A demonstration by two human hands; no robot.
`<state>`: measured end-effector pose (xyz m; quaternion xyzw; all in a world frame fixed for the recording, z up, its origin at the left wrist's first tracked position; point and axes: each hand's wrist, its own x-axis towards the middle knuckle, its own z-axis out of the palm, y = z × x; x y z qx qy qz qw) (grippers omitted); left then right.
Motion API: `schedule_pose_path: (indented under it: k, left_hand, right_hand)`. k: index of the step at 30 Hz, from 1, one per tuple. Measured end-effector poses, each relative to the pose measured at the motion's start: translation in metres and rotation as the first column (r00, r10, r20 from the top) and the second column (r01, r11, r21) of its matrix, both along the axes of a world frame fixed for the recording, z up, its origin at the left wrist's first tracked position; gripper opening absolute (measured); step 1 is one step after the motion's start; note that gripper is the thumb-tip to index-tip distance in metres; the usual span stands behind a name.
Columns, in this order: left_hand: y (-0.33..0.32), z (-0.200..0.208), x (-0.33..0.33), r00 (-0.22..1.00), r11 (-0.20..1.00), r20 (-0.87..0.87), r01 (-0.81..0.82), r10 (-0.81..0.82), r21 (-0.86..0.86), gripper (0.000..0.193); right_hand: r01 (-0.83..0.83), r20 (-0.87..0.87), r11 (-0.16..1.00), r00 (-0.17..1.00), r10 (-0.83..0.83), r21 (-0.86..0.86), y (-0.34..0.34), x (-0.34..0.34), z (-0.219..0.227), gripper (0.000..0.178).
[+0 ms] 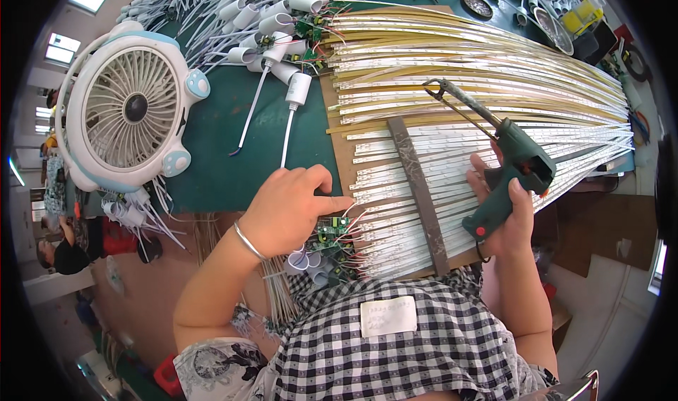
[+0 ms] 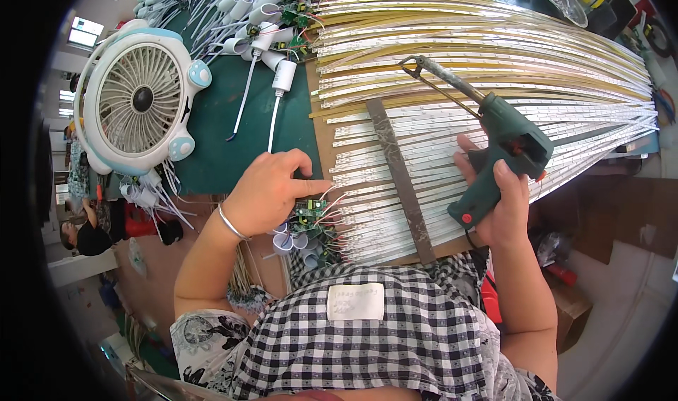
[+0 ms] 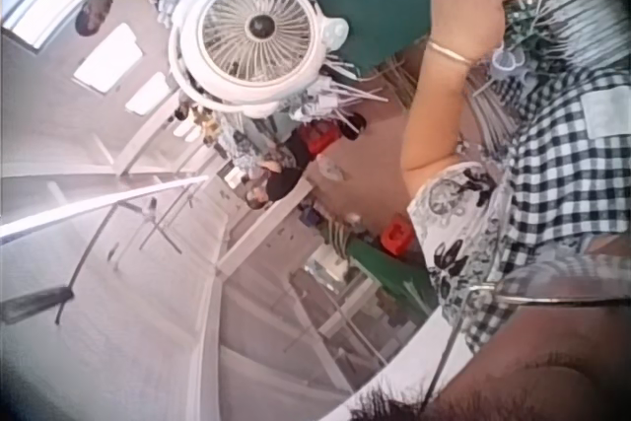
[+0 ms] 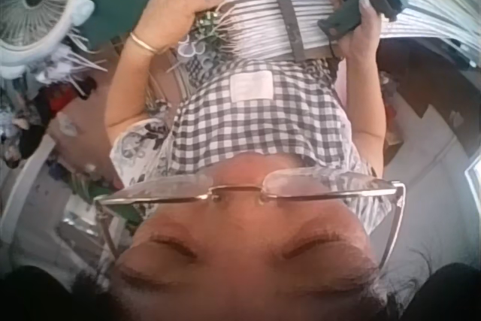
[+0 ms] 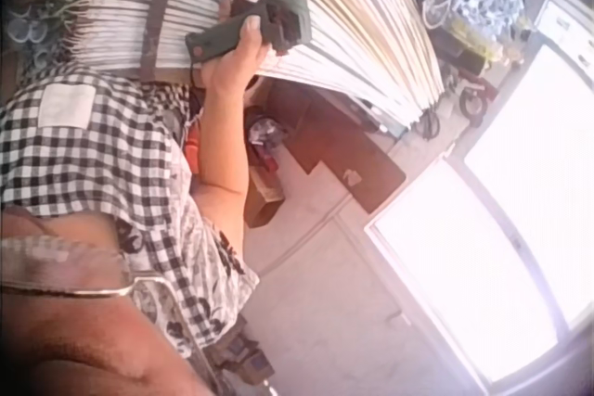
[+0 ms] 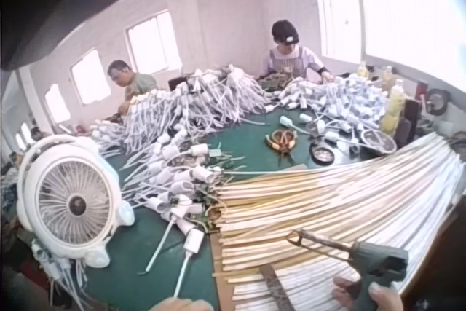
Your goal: Apply adhesive or sealant to the connections and wires of LED light strips using a glue-like dispenser tool at an industrial workstation.
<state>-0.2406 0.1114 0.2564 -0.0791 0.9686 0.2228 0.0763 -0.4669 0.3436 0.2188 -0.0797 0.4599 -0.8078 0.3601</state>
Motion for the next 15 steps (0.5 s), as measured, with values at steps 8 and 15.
schedule_pose_path:
  k: [8, 15]
  left_hand:
    - [-0.009, -0.003, -0.002, 0.999, 0.882, 0.03, -0.036, 0.025, 0.47, 0.034]
    - [0.024, 0.001, -0.009, 0.986, 0.985, -0.038, -0.162, 0.16, -0.064, 0.02]
  right_hand:
    - [0.01, 0.009, 1.0, 1.0, -0.01, -0.006, 0.0, 0.001, -0.003, 0.064]
    - [0.023, 0.016, 1.0, 1.0, -0.023, -0.002, -0.001, 0.002, -0.002, 0.064]
